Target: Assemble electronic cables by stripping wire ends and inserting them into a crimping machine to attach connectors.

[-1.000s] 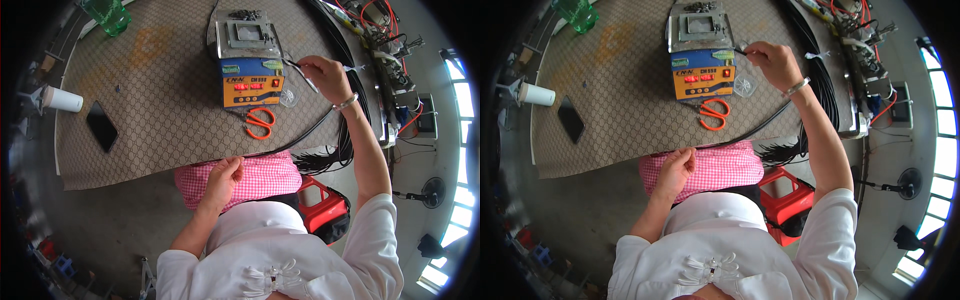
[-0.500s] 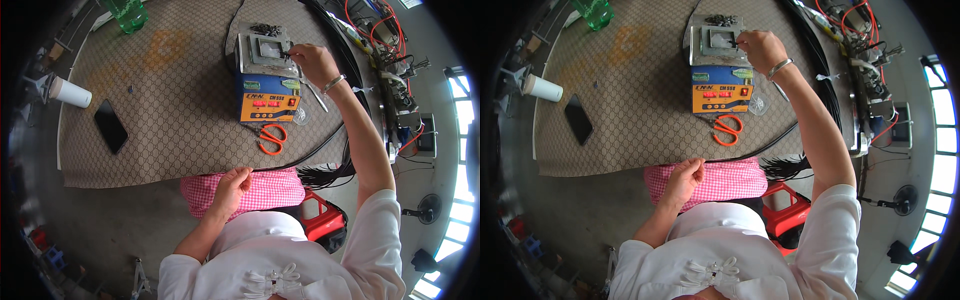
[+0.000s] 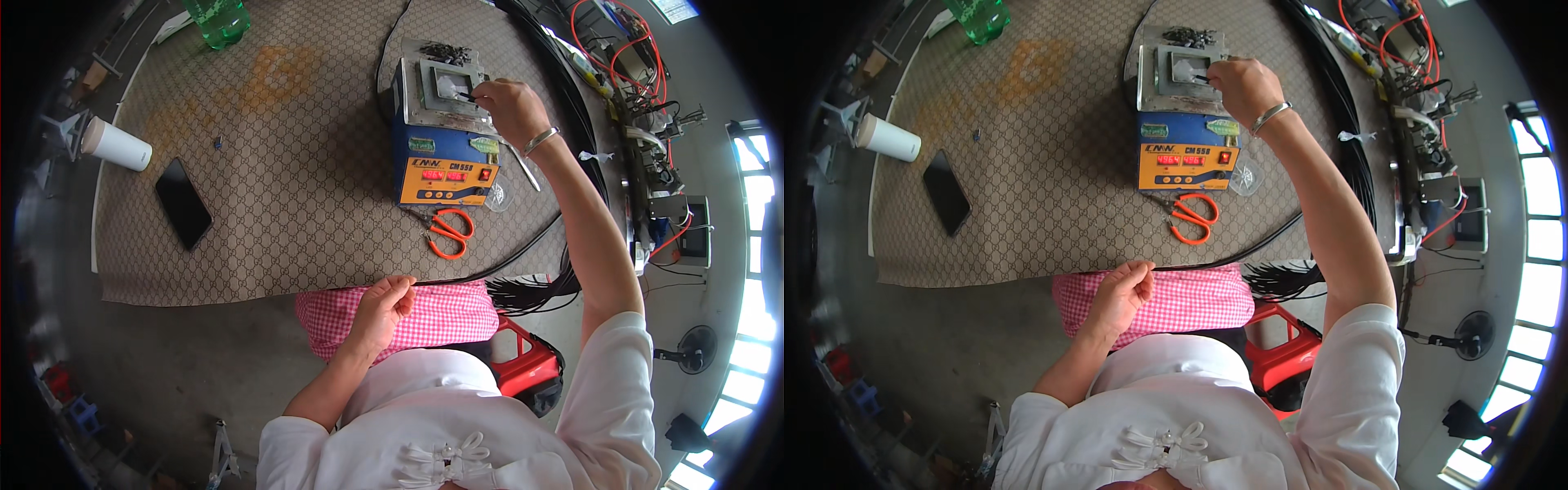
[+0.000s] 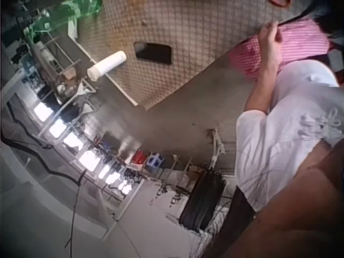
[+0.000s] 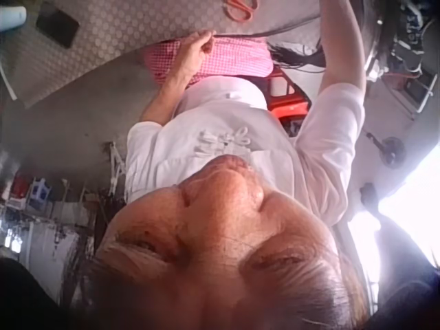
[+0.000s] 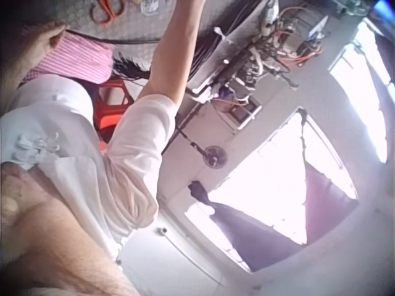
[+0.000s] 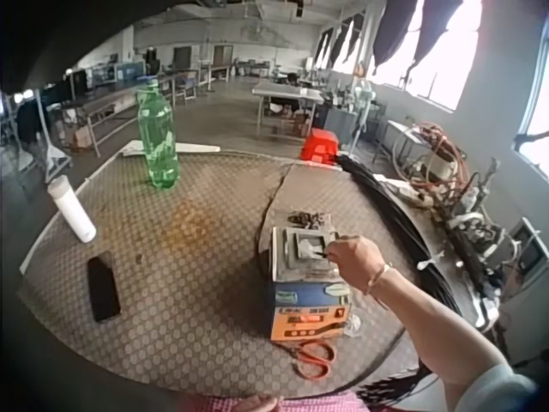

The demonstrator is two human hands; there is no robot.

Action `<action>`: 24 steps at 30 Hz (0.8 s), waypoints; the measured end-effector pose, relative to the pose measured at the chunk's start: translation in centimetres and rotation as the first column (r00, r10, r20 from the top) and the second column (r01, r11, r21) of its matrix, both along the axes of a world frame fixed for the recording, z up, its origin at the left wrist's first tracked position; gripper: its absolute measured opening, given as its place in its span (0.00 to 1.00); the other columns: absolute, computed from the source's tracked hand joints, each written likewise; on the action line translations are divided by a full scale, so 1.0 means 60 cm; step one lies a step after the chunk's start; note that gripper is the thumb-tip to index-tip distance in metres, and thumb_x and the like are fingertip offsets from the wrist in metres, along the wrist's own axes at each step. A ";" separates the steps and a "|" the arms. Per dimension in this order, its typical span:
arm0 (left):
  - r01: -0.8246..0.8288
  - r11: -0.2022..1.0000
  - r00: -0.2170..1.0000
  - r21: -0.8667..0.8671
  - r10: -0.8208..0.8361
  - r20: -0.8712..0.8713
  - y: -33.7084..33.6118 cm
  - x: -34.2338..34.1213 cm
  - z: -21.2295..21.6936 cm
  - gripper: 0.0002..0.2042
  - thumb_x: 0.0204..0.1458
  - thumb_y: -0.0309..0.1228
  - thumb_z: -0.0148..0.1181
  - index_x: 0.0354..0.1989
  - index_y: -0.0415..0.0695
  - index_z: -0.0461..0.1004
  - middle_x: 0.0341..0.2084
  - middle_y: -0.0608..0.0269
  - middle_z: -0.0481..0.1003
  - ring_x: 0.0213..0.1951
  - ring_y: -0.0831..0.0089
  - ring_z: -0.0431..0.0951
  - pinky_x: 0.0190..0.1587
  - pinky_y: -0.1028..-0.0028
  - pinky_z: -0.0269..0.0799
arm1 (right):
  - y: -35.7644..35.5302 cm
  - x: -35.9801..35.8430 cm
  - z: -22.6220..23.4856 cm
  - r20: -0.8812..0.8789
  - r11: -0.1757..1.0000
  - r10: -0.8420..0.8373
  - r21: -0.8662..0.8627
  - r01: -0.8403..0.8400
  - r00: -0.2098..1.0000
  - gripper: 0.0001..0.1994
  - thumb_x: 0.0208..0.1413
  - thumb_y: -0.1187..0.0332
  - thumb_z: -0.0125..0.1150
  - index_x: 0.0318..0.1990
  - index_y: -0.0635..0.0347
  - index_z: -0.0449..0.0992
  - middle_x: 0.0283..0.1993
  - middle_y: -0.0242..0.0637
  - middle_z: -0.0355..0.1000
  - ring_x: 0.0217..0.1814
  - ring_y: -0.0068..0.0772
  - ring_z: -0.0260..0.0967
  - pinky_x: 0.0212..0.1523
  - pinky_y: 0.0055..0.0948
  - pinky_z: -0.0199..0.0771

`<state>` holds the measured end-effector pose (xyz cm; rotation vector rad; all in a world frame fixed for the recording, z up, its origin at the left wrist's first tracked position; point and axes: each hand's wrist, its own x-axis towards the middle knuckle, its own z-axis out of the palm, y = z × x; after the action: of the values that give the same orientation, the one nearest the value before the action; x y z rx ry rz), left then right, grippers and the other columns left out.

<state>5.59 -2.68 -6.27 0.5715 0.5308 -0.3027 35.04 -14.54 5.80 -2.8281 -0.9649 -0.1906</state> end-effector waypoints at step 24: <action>0.011 1.000 1.000 0.025 -0.010 -0.015 0.001 0.002 -0.004 0.08 0.53 0.32 0.50 0.34 0.41 0.71 0.20 0.71 0.68 0.23 0.84 0.65 0.28 0.83 0.61 | 0.015 0.014 0.025 0.073 0.988 0.067 -0.144 -0.056 0.995 0.07 0.49 0.72 0.49 0.32 0.53 0.75 0.31 0.34 0.70 0.36 0.37 0.69 0.37 0.33 0.69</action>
<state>5.71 -2.61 -6.54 0.5968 0.5464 -0.3106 35.87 -13.64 7.31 -2.9336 -1.1231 -0.2346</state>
